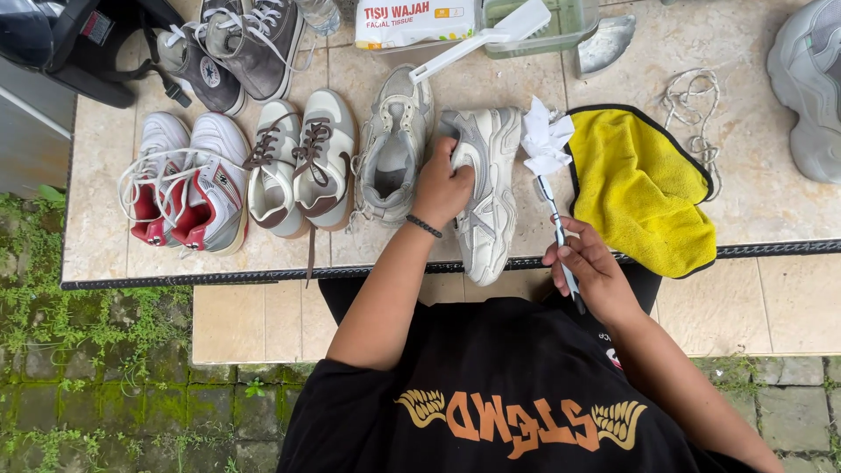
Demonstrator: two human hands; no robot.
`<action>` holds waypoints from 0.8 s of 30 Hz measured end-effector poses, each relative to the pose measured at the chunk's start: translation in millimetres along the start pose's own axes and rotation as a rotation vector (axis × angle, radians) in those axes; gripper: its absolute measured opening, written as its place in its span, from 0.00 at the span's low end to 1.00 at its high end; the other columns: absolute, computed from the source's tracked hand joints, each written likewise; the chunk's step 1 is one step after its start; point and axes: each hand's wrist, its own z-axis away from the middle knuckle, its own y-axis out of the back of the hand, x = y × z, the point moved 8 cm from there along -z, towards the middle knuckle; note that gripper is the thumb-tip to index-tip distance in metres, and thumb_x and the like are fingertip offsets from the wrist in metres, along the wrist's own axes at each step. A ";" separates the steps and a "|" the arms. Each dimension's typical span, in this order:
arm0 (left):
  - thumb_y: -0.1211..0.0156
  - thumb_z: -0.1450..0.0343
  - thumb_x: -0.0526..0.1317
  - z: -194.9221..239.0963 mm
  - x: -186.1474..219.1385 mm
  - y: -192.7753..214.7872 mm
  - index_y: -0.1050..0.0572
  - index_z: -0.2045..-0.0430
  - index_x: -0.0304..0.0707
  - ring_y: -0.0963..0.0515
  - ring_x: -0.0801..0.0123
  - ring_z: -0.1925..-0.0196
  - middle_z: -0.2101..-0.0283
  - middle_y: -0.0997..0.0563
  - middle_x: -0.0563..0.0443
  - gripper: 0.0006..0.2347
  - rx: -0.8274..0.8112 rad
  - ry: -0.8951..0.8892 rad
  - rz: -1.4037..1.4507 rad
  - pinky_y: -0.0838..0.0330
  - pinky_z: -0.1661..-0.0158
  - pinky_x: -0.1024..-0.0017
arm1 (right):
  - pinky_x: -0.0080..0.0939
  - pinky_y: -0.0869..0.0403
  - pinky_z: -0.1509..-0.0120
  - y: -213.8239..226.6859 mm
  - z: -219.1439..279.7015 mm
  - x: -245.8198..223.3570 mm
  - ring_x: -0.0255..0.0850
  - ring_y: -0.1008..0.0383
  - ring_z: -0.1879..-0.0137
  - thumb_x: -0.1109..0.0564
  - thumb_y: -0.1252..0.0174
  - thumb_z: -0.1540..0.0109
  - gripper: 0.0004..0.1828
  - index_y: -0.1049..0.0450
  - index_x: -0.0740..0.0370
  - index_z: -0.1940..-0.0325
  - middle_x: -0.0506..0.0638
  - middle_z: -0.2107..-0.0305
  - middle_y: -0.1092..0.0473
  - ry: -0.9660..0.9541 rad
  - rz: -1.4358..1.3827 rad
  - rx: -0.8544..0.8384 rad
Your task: Cleaning sneakers using a toothbrush, cleaning solution, and a cloth
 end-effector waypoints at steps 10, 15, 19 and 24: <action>0.33 0.31 0.50 -2.1 -13.1 -14.4 0.25 0.53 0.35 0.18 0.52 0.52 0.60 0.18 0.36 0.20 0.343 -0.103 0.343 0.25 0.52 0.59 | 0.34 0.24 0.82 -30.6 5.9 -57.6 0.42 0.21 0.76 0.70 0.53 0.35 0.25 0.35 0.73 0.33 0.61 0.66 0.27 -0.042 0.111 -0.028; 0.41 0.27 0.44 -8.8 -13.9 -18.4 0.26 0.49 0.28 0.20 0.43 0.47 0.56 0.19 0.28 0.18 0.382 -0.172 0.325 0.26 0.49 0.53 | 0.24 0.39 0.83 -35.7 -44.4 -58.5 0.32 0.38 0.87 0.68 0.51 0.34 0.24 0.28 0.61 0.34 0.50 0.89 0.33 -0.048 0.422 -0.044; 0.42 0.27 0.47 -17.3 -31.3 -21.5 0.27 0.46 0.33 0.20 0.43 0.46 0.54 0.18 0.32 0.19 0.368 -0.097 0.268 0.25 0.47 0.55 | 0.30 0.30 0.73 1.0 -86.4 -12.5 0.32 0.32 0.78 0.72 0.51 0.33 0.24 0.28 0.63 0.33 0.58 0.66 0.27 0.090 0.428 0.048; 0.42 0.27 0.45 -21.5 -54.5 -18.2 0.27 0.44 0.32 0.20 0.45 0.46 0.53 0.19 0.32 0.20 0.385 -0.064 0.301 0.26 0.46 0.55 | 0.30 0.29 0.75 -10.3 -48.9 -23.2 0.31 0.31 0.80 0.72 0.49 0.35 0.23 0.27 0.65 0.36 0.57 0.65 0.27 -0.008 0.369 0.059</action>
